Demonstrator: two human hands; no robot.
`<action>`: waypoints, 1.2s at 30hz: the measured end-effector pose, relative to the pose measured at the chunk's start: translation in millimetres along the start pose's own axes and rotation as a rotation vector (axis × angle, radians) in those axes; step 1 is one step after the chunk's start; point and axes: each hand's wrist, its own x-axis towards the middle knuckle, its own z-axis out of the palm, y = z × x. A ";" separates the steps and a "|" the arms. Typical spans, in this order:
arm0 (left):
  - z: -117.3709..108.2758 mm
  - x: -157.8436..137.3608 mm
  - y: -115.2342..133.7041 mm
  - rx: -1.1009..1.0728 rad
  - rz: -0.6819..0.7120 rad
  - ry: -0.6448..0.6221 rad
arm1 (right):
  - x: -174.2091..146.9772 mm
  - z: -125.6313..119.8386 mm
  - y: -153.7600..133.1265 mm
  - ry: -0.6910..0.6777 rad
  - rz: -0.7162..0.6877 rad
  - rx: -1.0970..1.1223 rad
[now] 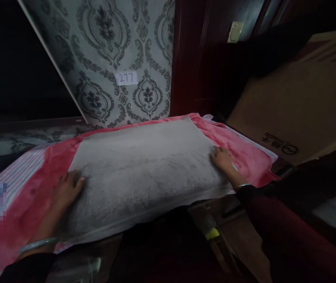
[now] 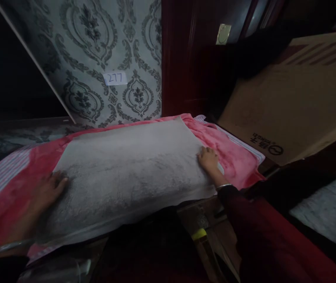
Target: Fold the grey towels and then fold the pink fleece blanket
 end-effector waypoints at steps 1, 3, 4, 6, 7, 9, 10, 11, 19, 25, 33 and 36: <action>1.4 2.6 13.1 -0.008 0.032 -0.025 | 0.3 3.2 -16.4 0.000 -0.056 0.009; 4.6 5.9 36.8 -0.013 0.061 -0.101 | 1.2 12.2 -48.1 -0.033 -0.211 0.019; 6.7 6.9 45.4 -0.007 0.072 -0.124 | 2.4 17.5 -60.2 -0.068 -0.297 0.016; 11.7 8.1 53.1 0.009 0.058 -0.155 | 7.9 27.5 -69.9 -0.147 -0.423 -0.002; 14.2 8.5 52.7 0.017 0.043 -0.159 | 12.4 31.2 -66.2 -0.177 -0.437 -0.015; 18.2 9.3 47.0 0.031 0.025 -0.159 | 23.4 34.7 -43.2 -0.205 -0.358 -0.042; 19.5 9.7 43.5 0.035 0.021 -0.158 | 29.0 34.3 -26.3 -0.208 -0.288 -0.053; 20.4 10.3 40.5 0.038 0.018 -0.157 | 34.0 32.9 -8.3 -0.209 -0.217 -0.064; 26.3 12.2 36.8 0.020 0.007 -0.081 | 48.9 12.8 5.9 -0.088 -0.029 -0.107; 31.7 12.4 29.8 -0.014 0.038 -0.057 | 62.6 31.3 -74.5 -0.165 -0.587 0.020; 33.7 14.0 30.1 -0.008 0.036 -0.078 | 103.6 43.3 -14.1 -0.148 -0.213 -0.013; 31.6 12.9 35.1 0.016 0.020 -0.069 | 110.3 43.4 -4.4 -0.130 -0.173 -0.018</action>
